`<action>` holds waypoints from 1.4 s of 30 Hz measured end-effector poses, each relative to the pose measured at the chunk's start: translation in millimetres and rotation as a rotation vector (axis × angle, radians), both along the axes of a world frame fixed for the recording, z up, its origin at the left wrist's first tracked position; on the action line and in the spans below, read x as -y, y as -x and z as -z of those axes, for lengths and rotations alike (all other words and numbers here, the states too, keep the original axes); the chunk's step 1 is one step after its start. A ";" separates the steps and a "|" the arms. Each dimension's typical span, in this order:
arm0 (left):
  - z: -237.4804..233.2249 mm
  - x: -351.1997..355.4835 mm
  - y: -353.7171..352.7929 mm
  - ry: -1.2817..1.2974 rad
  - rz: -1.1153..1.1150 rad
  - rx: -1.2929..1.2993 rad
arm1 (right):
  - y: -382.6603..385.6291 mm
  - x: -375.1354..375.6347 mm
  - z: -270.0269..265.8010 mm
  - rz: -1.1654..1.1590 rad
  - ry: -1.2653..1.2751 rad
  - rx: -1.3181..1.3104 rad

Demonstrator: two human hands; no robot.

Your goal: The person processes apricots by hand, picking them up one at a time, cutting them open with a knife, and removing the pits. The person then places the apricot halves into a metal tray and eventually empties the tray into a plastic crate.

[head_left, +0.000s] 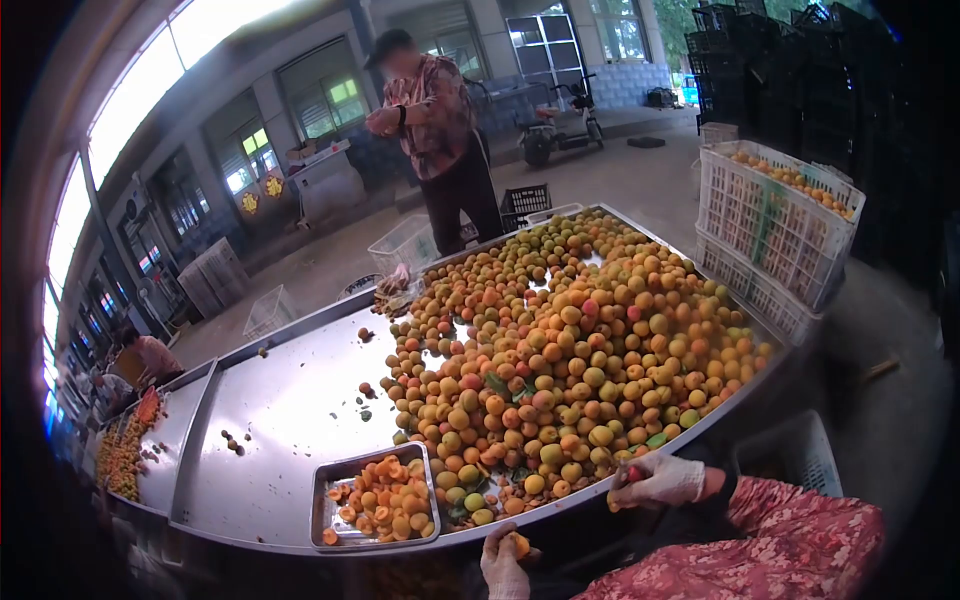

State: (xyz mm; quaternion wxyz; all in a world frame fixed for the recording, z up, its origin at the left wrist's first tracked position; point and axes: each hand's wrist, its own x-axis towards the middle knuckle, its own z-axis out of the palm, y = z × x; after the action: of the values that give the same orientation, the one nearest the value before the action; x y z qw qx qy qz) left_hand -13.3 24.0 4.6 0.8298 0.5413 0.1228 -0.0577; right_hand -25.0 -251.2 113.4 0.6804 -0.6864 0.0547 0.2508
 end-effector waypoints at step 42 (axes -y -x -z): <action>11.2 -9.7 -197.6 -1.552 0.256 0.526 | 12.4 13.5 49.1 0.333 0.551 0.228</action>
State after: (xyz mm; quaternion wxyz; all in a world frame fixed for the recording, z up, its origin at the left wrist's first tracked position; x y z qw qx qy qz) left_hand 184.3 33.6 -6.6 0.2093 0.9657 -0.1328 0.0777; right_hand -37.3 -264.6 64.3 0.5026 -0.8498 0.1552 0.0338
